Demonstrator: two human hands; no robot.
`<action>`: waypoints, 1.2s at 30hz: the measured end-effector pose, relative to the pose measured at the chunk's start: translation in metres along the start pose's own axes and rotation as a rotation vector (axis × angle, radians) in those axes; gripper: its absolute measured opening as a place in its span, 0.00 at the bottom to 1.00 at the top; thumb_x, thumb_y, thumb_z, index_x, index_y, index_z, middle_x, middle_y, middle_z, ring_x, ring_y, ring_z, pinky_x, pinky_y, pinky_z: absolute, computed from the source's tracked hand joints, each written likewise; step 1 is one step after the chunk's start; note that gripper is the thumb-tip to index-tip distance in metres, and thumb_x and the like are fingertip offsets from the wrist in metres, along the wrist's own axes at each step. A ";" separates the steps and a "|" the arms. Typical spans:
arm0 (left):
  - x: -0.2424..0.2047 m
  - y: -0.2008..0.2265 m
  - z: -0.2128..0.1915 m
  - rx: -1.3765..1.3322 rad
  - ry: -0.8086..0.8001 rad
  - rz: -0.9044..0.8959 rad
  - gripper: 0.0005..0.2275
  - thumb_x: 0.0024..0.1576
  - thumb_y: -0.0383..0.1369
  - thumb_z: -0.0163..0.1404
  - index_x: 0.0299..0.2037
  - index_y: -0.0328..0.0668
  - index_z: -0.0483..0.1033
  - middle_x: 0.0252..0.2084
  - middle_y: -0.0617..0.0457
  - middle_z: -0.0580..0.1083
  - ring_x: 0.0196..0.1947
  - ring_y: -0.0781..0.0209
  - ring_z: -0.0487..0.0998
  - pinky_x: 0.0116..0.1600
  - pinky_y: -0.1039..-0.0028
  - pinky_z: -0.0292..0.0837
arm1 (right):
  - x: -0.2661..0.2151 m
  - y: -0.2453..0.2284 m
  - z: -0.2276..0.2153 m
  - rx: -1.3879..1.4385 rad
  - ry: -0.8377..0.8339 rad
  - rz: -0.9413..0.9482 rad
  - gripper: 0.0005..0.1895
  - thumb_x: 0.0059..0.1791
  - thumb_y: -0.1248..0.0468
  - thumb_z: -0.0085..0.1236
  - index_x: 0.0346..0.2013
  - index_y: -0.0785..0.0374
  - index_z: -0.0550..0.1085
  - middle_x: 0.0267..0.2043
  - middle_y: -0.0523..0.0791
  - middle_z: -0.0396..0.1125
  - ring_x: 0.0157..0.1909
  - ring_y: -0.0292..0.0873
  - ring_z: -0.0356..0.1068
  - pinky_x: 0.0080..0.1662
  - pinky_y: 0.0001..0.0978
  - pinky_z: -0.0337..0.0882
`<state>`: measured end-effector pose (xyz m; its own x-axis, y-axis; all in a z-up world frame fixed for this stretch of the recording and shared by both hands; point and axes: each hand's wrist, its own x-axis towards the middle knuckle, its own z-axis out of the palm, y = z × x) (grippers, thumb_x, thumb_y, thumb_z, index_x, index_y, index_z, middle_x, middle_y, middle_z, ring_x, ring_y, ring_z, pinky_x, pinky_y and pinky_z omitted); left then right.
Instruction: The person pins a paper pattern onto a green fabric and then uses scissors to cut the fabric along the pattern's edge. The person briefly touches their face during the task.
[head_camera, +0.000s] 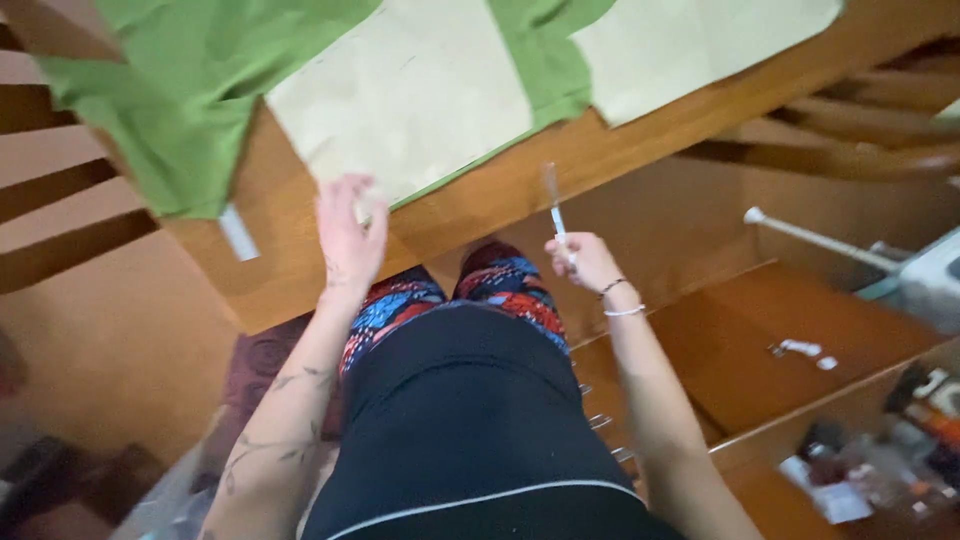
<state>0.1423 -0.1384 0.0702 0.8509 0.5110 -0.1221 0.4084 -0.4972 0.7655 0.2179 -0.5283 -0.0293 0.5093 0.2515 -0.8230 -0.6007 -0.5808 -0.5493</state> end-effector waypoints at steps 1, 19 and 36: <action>-0.001 0.009 0.025 -0.008 0.012 -0.008 0.11 0.60 0.25 0.51 0.52 0.43 0.74 0.47 0.47 0.69 0.50 0.46 0.74 0.60 0.56 0.66 | 0.000 -0.029 -0.009 -0.016 -0.003 -0.003 0.12 0.54 0.59 0.52 0.37 0.67 0.74 0.18 0.49 0.66 0.12 0.34 0.58 0.16 0.21 0.57; -0.024 0.139 0.164 -0.179 -0.206 0.037 0.02 0.57 0.33 0.54 0.36 0.56 0.78 0.17 0.58 0.63 0.21 0.57 0.75 0.31 0.70 0.74 | 0.068 -0.038 -0.032 -0.459 -0.106 -0.190 0.16 0.47 0.57 0.57 0.16 0.58 0.72 0.16 0.45 0.66 0.27 0.41 0.69 0.37 0.33 0.68; -0.008 0.164 0.182 -0.121 -0.254 0.078 0.03 0.59 0.37 0.49 0.40 0.57 0.74 0.29 0.54 0.75 0.33 0.51 0.82 0.37 0.60 0.78 | 0.065 -0.040 -0.046 -0.459 -0.100 -0.358 0.12 0.43 0.63 0.57 0.26 0.74 0.76 0.27 0.60 0.70 0.36 0.67 0.69 0.37 0.43 0.68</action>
<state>0.2625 -0.3517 0.0819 0.9398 0.2749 -0.2028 0.3094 -0.4329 0.8467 0.3030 -0.5245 -0.0539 0.5578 0.5524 -0.6194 -0.0628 -0.7161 -0.6952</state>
